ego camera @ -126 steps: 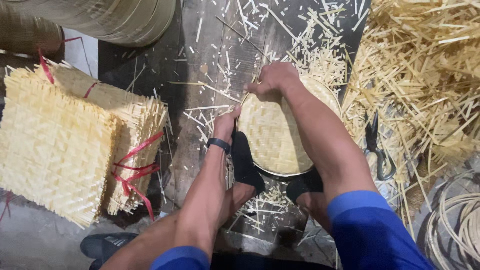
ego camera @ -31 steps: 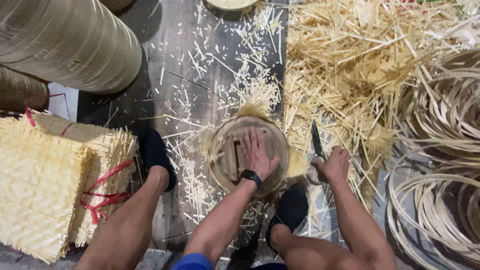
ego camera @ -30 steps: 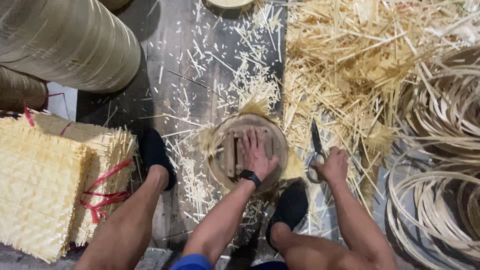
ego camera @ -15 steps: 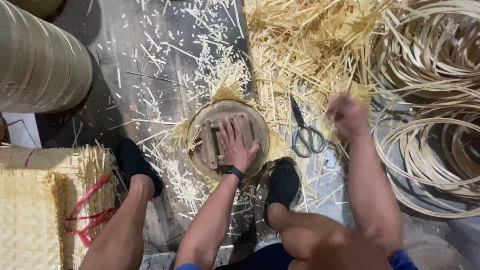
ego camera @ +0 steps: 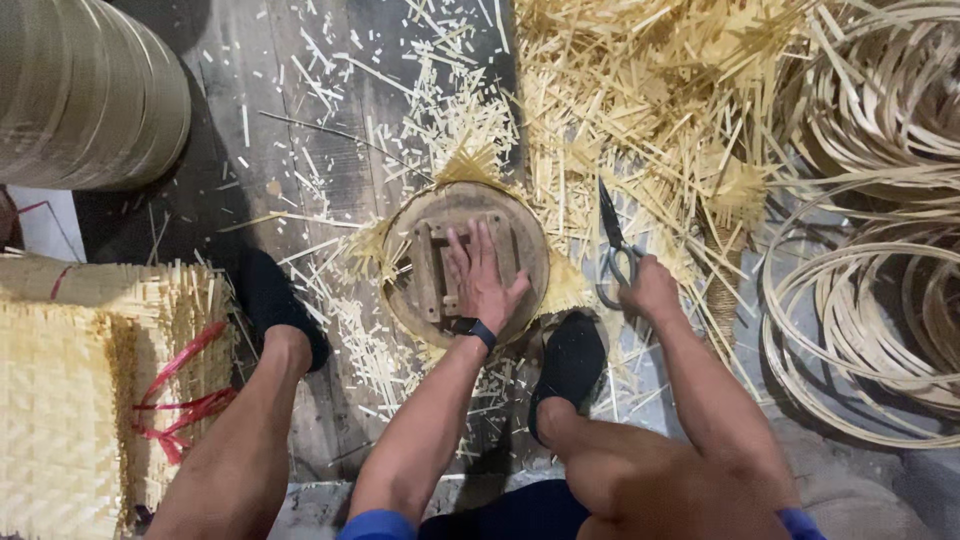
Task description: The person places a woven mat onto a circular wooden mold and uses shears to trim the excess material around the edge. The person then removes the mold and stacks the finished circular base with others.
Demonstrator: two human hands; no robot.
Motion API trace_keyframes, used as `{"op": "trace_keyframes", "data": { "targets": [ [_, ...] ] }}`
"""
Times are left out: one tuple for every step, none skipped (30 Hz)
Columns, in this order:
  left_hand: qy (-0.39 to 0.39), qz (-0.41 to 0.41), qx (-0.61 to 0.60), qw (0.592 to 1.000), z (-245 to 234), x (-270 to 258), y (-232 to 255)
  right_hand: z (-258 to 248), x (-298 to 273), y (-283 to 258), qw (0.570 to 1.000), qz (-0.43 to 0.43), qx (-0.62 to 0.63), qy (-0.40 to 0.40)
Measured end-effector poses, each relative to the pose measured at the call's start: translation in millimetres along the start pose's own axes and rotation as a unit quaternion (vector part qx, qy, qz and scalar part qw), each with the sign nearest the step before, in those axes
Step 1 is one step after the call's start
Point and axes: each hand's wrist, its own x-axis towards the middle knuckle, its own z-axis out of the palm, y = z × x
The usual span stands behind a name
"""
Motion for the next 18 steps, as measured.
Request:
{"op": "trace_keyframes", "data": {
  "targets": [
    [-0.006, -0.001, 0.001, 1.000, -1.1, 1.9, 0.8, -7.2, 2.1, -0.7, 1.000, 0.000, -0.002, -0.028],
    [-0.013, 0.010, -0.006, 1.000, -2.7, 4.2, 0.7, -15.6, 3.1, -4.4, 0.998, 0.001, -0.003, -0.056],
    [-0.024, 0.017, -0.012, 0.999, -4.6, 1.3, -0.8, -21.5, -3.0, -9.0, 0.995, -0.001, 0.030, -0.097],
    [-0.035, 0.024, -0.018, 0.999, -6.2, -1.5, -2.2, -29.7, -11.8, -13.3, 0.989, -0.003, 0.064, -0.137],
    [-0.039, 0.025, -0.022, 0.999, -7.5, -0.6, -3.0, -41.1, -18.5, -19.6, 0.980, -0.006, 0.097, -0.174],
    [-0.044, 0.025, -0.025, 0.998, -8.6, -0.1, -3.2, -50.1, -26.7, -28.7, 0.985, -0.004, 0.074, -0.155],
    [-0.050, 0.026, -0.028, 0.998, -9.5, -2.1, -3.3, -56.5, -38.0, -38.4, 0.989, -0.002, 0.052, -0.137],
    [-0.051, 0.026, -0.025, 0.998, -10.3, -4.4, -3.0, -62.2, -47.1, -50.1, 0.993, 0.000, 0.029, -0.118],
    [-0.052, 0.028, -0.021, 0.998, -11.4, -3.8, -3.0, -68.3, -49.9, -64.2, 0.994, -0.063, -0.025, -0.083],
    [-0.053, 0.030, -0.017, 0.998, -12.4, -3.5, -2.8, -76.2, -49.0, -77.3, 0.988, -0.126, -0.079, -0.048],
    [-0.053, 0.034, -0.021, 0.998, -13.5, -3.3, -3.4, -79.7, -47.3, -91.3, 0.973, -0.188, -0.131, -0.014],
    [-0.054, 0.038, -0.024, 0.998, -14.4, -2.8, -4.3, -79.5, -42.0, -106.7, 0.967, -0.205, -0.152, -0.004],
    [-0.054, 0.041, -0.029, 0.997, -14.1, -2.4, -3.9, -79.3, -35.1, -119.6, 0.959, -0.223, -0.174, 0.005],
    [-0.061, 0.034, -0.029, 0.997, -13.5, -2.2, -3.4, -76.3, -31.1, -129.9, 0.950, -0.242, -0.196, 0.015],
    [-0.067, 0.026, -0.028, 0.997, -13.5, -3.1, -3.6, -74.6, -27.4, -135.7, 0.957, -0.215, -0.194, 0.006],
    [-0.073, 0.017, -0.027, 0.997, -13.3, -3.9, -3.2, -72.5, -25.7, -138.3, 0.963, -0.188, -0.192, -0.003],
    [-0.070, 0.024, -0.020, 0.997, -14.8, -2.4, -4.6, -68.2, -22.3, -143.0, 0.968, -0.163, -0.189, -0.010],
    [-0.067, 0.030, -0.013, 0.997, -16.5, -3.3, -4.5, -67.2, -22.6, -141.5, 0.968, -0.170, -0.186, -0.009]
  ]
}}
